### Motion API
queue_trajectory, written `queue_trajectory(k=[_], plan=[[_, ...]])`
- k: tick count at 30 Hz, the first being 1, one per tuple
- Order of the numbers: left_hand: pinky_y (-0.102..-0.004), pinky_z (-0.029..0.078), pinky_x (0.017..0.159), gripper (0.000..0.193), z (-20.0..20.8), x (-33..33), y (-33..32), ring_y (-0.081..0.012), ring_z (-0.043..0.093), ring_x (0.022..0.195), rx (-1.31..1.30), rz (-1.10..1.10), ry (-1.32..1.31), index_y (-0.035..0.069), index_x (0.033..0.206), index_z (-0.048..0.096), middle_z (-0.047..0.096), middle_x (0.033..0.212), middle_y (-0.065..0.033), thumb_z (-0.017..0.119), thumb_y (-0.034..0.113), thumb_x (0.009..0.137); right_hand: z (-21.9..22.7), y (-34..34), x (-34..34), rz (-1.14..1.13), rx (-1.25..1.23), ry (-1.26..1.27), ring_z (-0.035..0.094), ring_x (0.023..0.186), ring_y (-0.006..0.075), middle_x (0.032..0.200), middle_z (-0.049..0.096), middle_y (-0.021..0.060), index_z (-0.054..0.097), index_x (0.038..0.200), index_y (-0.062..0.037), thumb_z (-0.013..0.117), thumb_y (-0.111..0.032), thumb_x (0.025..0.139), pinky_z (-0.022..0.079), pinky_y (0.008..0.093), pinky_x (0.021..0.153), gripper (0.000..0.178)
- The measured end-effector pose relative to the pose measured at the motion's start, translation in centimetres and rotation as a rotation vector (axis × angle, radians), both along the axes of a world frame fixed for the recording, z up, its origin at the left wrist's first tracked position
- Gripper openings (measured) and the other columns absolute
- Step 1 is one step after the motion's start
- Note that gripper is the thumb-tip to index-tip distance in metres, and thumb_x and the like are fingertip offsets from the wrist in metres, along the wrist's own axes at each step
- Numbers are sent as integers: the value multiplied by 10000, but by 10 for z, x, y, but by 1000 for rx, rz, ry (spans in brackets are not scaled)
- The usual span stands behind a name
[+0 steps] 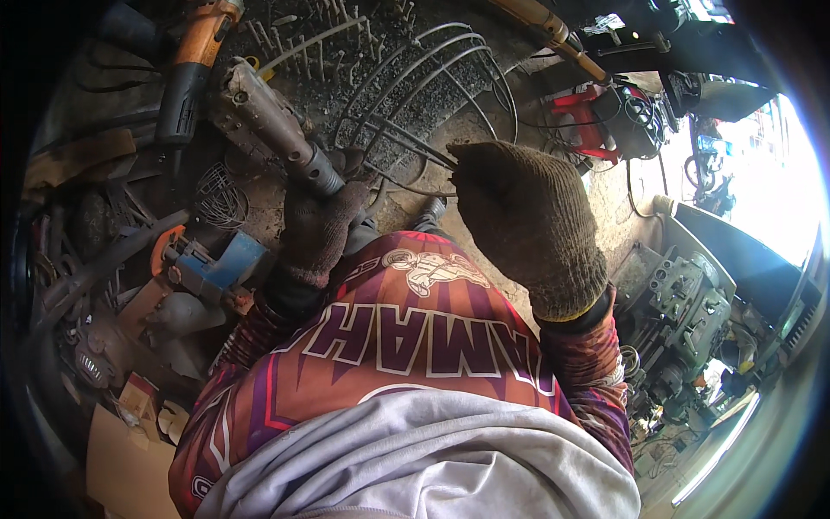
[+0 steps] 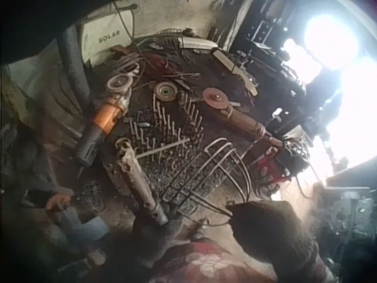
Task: The person uses a welding tool to join pieces of a metal wire frame, then uses a handheld grinder to smooth a metal rod.
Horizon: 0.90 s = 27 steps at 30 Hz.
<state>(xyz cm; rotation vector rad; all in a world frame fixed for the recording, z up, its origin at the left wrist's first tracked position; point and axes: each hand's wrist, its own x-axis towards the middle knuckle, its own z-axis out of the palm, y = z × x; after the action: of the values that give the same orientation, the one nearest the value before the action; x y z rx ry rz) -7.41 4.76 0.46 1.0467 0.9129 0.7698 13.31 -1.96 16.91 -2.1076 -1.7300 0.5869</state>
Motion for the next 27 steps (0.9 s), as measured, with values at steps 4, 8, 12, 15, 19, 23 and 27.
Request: queue_trajectory(k=[4,8,12,15,19,23,27], plan=[[-358,553,899,344,-3,-2,-1,-208,687,1031,-6,-17,14,-7,1167,610,702,1122,-111,751,46,858,2,3,2,46,-10,-34,742,852,338,928,738,172,738,1076,-40,682,-101,870,588,390,749,222],[-351,548,899,363,-4,-4,-2,-202,688,1012,-4,-15,38,-6,1164,609,701,1110,-106,757,51,837,4,2,1,30,-21,-36,741,851,339,922,739,172,738,1078,-42,682,-97,867,588,390,749,225],[-348,545,907,385,-1,-4,0,-202,688,1019,-21,-54,62,-7,1174,597,699,1124,-115,749,44,824,4,2,0,13,-24,-24,743,843,334,914,740,166,738,1079,-42,678,-91,871,588,389,746,221],[-353,547,913,400,-2,-4,1,-210,688,1043,-45,-64,49,-9,1187,582,695,1144,-127,739,30,821,5,2,0,10,-45,-19,744,835,327,910,742,162,738,1080,-41,678,-88,873,588,386,743,220],[-358,553,915,414,0,-4,0,-218,685,1083,-72,-33,-7,-8,1203,567,690,1168,-141,741,18,829,5,1,0,-6,-42,-14,745,832,320,907,743,159,738,1086,-40,678,-90,877,587,384,743,223],[-333,563,876,385,3,-5,1,-201,686,1061,-144,-30,-67,4,1214,571,691,1164,-122,730,13,863,2,0,1,-3,-27,2,745,834,321,907,743,163,737,1080,-40,678,-87,879,585,387,730,215],[-296,557,749,360,3,-5,1,-151,674,886,-143,-14,-115,9,1224,592,681,1062,-64,712,-5,885,-2,-2,2,-33,-31,17,743,823,323,906,743,163,740,1072,-43,693,-86,874,582,389,708,207]])
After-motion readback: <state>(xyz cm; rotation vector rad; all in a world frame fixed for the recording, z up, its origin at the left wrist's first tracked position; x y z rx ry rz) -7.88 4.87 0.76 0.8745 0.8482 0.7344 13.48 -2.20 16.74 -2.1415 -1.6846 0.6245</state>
